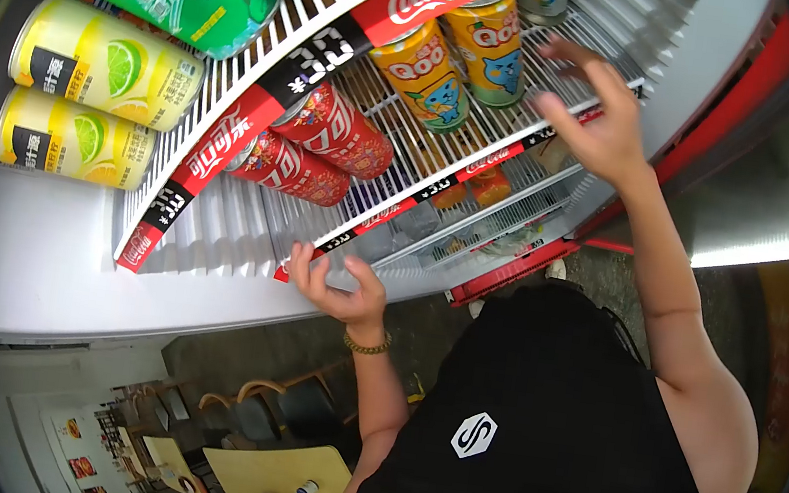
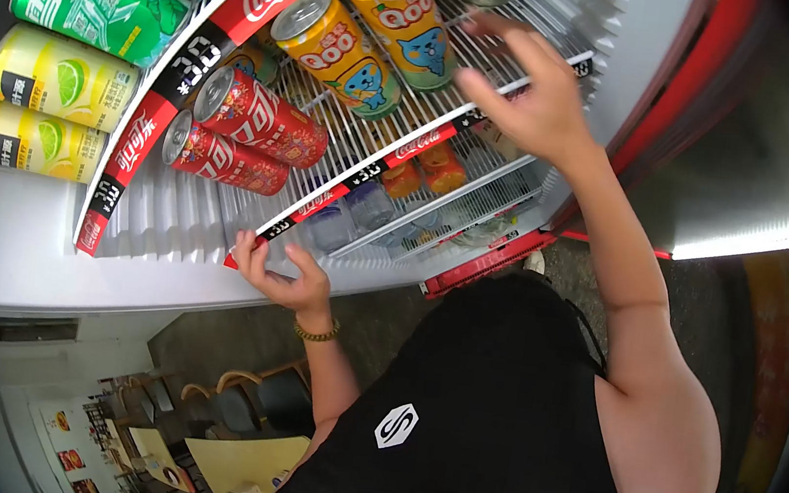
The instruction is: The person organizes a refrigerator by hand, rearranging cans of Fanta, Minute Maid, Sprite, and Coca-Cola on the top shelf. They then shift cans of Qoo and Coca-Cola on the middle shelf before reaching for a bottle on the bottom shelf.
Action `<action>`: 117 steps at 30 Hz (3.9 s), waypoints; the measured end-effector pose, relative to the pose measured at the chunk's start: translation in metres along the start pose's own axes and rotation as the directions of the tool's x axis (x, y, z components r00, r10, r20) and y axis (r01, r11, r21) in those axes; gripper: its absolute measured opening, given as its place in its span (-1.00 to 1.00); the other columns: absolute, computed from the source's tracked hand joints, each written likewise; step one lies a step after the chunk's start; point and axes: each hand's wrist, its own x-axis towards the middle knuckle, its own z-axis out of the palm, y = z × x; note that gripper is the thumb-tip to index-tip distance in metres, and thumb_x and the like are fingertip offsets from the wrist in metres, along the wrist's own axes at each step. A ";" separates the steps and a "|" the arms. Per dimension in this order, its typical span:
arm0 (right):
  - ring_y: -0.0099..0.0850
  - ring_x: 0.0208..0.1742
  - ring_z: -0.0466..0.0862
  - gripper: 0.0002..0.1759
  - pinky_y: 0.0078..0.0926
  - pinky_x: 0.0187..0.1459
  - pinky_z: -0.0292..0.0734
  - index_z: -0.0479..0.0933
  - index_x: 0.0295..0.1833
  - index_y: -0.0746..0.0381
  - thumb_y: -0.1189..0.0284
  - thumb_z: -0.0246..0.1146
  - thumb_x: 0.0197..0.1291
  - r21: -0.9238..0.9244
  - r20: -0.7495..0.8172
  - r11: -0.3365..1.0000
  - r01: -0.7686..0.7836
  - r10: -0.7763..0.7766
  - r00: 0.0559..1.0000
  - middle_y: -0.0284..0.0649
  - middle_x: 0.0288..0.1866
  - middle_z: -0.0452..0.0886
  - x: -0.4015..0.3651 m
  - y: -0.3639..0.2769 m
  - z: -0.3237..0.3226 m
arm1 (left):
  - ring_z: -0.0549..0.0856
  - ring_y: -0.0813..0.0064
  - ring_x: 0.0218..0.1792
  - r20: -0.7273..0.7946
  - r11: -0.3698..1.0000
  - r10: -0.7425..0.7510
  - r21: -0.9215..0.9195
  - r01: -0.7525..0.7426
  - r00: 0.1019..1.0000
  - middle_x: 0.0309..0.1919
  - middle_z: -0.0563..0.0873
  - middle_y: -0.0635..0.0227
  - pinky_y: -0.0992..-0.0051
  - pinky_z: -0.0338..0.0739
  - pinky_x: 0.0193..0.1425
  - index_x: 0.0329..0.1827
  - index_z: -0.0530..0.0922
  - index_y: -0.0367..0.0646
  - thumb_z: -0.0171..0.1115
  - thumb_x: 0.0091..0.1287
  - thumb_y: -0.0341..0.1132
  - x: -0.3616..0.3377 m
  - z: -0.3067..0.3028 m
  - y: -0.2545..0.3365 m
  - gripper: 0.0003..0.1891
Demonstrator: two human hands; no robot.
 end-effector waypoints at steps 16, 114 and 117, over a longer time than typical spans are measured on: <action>0.08 -0.01 0.71 -0.68 0.05 0.02 0.65 0.69 0.05 0.24 0.31 0.32 0.26 0.011 0.521 0.998 -0.065 0.049 0.852 -0.03 -0.21 0.77 -0.112 0.020 0.145 | 0.72 -0.14 0.09 0.575 0.905 -0.367 0.402 0.138 0.731 0.05 0.77 -0.03 -0.02 0.60 0.21 0.17 0.70 -0.11 0.43 0.25 -0.21 -0.080 0.073 -0.057 -0.58; 0.01 0.10 0.66 -0.64 -0.04 0.13 0.66 0.69 0.13 0.11 0.34 0.43 0.21 0.010 0.324 0.920 -0.391 0.367 0.872 -0.10 0.04 0.71 -0.148 0.098 0.170 | 0.79 0.30 0.15 0.647 -0.261 -0.709 -0.611 0.748 0.281 0.24 0.76 0.25 0.26 0.75 0.16 0.37 0.58 -0.16 0.40 0.49 -0.34 -0.076 0.107 -0.027 -0.58; 0.00 0.11 0.66 -0.65 -0.04 0.11 0.67 0.69 0.12 0.11 0.35 0.43 0.21 0.019 0.299 0.931 -0.365 0.343 0.891 -0.10 0.04 0.70 -0.147 0.096 0.170 | 0.77 0.35 0.15 0.509 0.021 -0.689 -0.697 0.717 0.516 0.28 0.74 0.24 0.31 0.70 0.25 0.45 0.55 -0.20 0.38 0.46 -0.50 -0.065 0.125 0.000 -0.51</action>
